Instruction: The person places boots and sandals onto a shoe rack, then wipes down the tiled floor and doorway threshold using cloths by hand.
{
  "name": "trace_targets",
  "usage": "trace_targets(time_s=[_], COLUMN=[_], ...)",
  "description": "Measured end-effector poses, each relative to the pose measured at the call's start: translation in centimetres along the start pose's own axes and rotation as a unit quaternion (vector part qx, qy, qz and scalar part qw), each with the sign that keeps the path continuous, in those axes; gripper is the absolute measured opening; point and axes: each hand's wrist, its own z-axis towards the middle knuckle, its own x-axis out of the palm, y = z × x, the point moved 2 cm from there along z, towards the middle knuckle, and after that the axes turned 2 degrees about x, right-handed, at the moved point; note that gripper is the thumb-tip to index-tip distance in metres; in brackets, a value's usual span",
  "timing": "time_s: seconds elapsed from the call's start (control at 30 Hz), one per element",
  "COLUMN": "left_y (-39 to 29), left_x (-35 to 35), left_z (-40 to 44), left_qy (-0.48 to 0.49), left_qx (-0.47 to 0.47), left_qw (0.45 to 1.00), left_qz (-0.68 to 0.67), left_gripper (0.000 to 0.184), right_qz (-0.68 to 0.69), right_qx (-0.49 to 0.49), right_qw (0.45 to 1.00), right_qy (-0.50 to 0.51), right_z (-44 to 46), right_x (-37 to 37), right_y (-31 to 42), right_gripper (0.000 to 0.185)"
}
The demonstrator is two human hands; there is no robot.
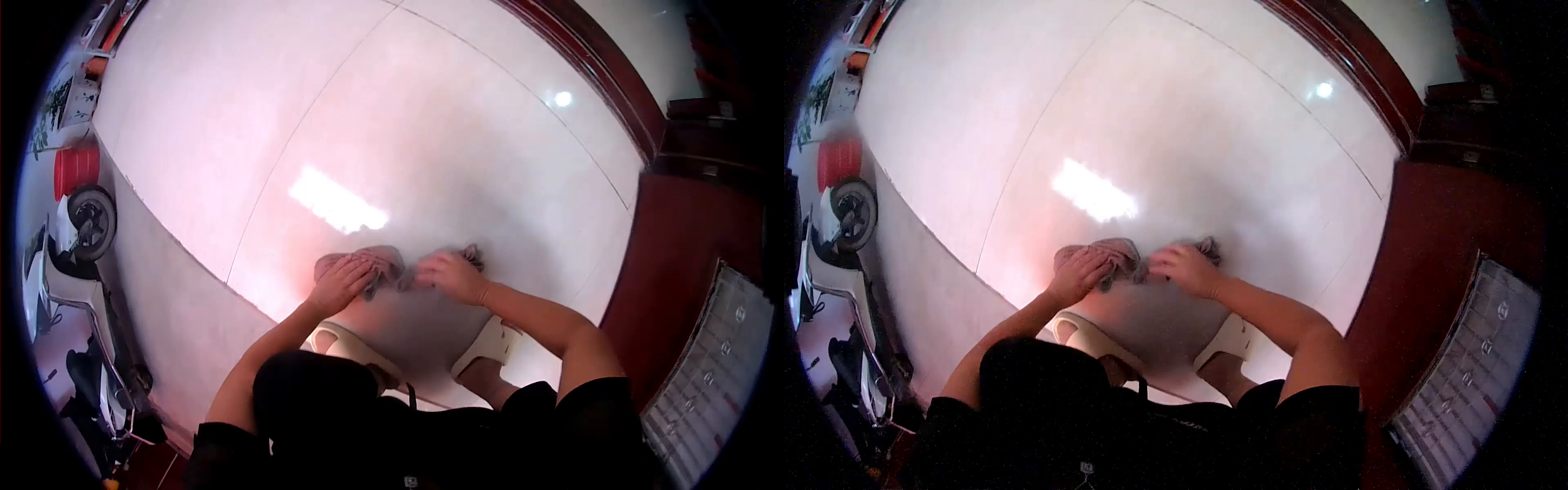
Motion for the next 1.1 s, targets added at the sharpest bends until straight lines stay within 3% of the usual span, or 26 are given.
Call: trace_targets(time_s=[0.03, 0.07, 0.1, 0.13, 0.17, 0.2, 0.23, 0.3, 0.4, 0.47, 0.5, 0.53, 0.57, 0.6, 0.67, 0.77, 0.8, 0.83, 0.87, 0.93, 0.97, 1.0, 1.03, 1.07, 1.1], left_y=[0.0, 0.0, -0.1, -0.4, -0.3, -0.3, -0.5, -0.6, -0.3, -1.0, -1.1, -0.9, -0.8, -0.8, -0.7, 0.8, 1.6, 2.2, 2.9, 4.3, 5.0, 5.4, 5.7, 5.8, 5.3], left_x=[0.1, 0.3, 0.3, -0.3, -0.3, -0.2, -0.2, 0.1, -0.7, -1.9, -2.8, -3.9, -5.0, -6.0, -7.4, -7.7, -7.6, -7.5, -7.8, -8.4, -8.1, -7.7, -7.2, -6.7, -6.2], left_z=[0.2, 0.2, 0.0, 0.2, 0.3, 0.3, 0.1, 0.2, 0.4, 0.3, 0.0, -0.2, -0.5, -0.7, -0.9, 0.2, 0.6, 1.2, 2.4, 5.5, 7.3, 9.2, 11.3, 13.3, 15.4], left_qy=[-0.003, -0.004, -0.001, -0.02, -0.021, -0.021, -0.023, -0.029, -0.072, -0.123, -0.154, -0.188, -0.199, -0.209, -0.214, -0.235, -0.249, -0.26, -0.267, -0.234, -0.231, -0.228, -0.225, -0.224, -0.19], left_qx=[-0.002, -0.007, -0.015, -0.007, -0.009, -0.012, -0.015, -0.028, -0.04, -0.053, -0.06, -0.069, -0.079, -0.087, -0.11, -0.154, -0.168, -0.185, -0.178, -0.215, -0.234, -0.229, -0.224, -0.221, -0.227], left_qw=[1.0, 1.0, 1.0, 1.0, 1.0, 1.0, 1.0, 0.999, 0.996, 0.987, 0.98, 0.97, 0.966, 0.961, 0.955, 0.941, 0.933, 0.924, 0.923, 0.921, 0.916, 0.922, 0.928, 0.933, 0.94], left_qz=[0.0, -0.002, -0.006, -0.005, -0.004, -0.003, -0.002, -0.012, -0.041, -0.087, -0.114, -0.137, -0.146, -0.157, -0.174, -0.19, -0.2, -0.211, -0.213, -0.226, -0.231, -0.214, -0.196, -0.178, -0.168], left_gripper=[0.046, 0.045, 0.045, 0.046, 0.046, 0.046, 0.046, 0.045, 0.043, 0.044, 0.045, 0.046, 0.048, 0.05, 0.051, 0.049, 0.048, 0.046, 0.045, 0.043, 0.042, 0.041, 0.04, 0.039, 0.038], right_qz=[0.01, 0.32, 0.511, 0.661, 0.651, 0.311, -0.09, -0.258, -0.09, -0.002, 0.058, 0.03, -0.04, -0.149, -0.137, -0.004, -0.038, 0.222, 0.464, 0.528, 0.523, 0.581, 0.532, 0.197, -0.162], right_qx=[0.012, 0.257, 0.213, 0.109, 0.132, 0.115, 0.142, 0.219, 0.122, 0.168, 0.158, 0.114, 0.08, -0.055, -0.143, -0.157, -0.079, 0.082, 0.233, 0.255, 0.173, 0.114, 0.084, 0.155, 0.208], right_qw=[1.0, 0.911, 0.825, 0.702, 0.686, 0.886, 0.907, 0.823, 0.93, 0.974, 0.982, 0.987, 0.996, 0.987, 0.975, 0.977, 0.982, 0.963, 0.851, 0.807, 0.821, 0.771, 0.794, 0.899, 0.885], right_qy=[-0.018, 0.045, -0.113, -0.24, -0.296, -0.323, -0.387, -0.457, -0.335, -0.15, -0.084, -0.106, -0.028, 0.012, 0.103, 0.141, 0.168, 0.13, 0.078, -0.069, -0.149, -0.236, -0.283, -0.359, -0.385], right_z=[1.5, 5.1, 6.8, 8.3, 10.4, 11.8, 13.0, 16.1, 20.7, 20.4, 18.4, 14.3, 10.5, 7.1, 2.5, -0.1, 1.1, 3.1, 5.0, 8.1, 6.7, 6.5, 5.7, 3.6, 1.8], right_x=[-1.5, -5.3, -6.1, -7.0, -8.8, -11.8, -14.7, -14.8, -10.3, -6.1, -2.8, 1.4, 2.9, 3.2, 3.7, 0.7, -1.5, -4.0, -7.0, -14.3, -15.4, -16.8, -19.9, -22.7, -25.0], right_y=[-0.9, -1.7, -4.7, -7.7, -12.8, -14.4, -15.9, -18.5, -17.8, -10.3, -8.4, -7.3, -4.6, -2.8, -0.7, -1.0, -0.7, -1.3, -2.1, -2.8, -8.2, -13.1, -16.6, -19.1, -21.0], right_gripper=[0.025, 0.026, 0.025, 0.028, 0.029, 0.025, 0.024, 0.022, 0.034, 0.032, 0.034, 0.026, 0.032, 0.033, 0.035, 0.033, 0.031, 0.027, 0.023, 0.031, 0.03, 0.031, 0.032, 0.031, 0.031])
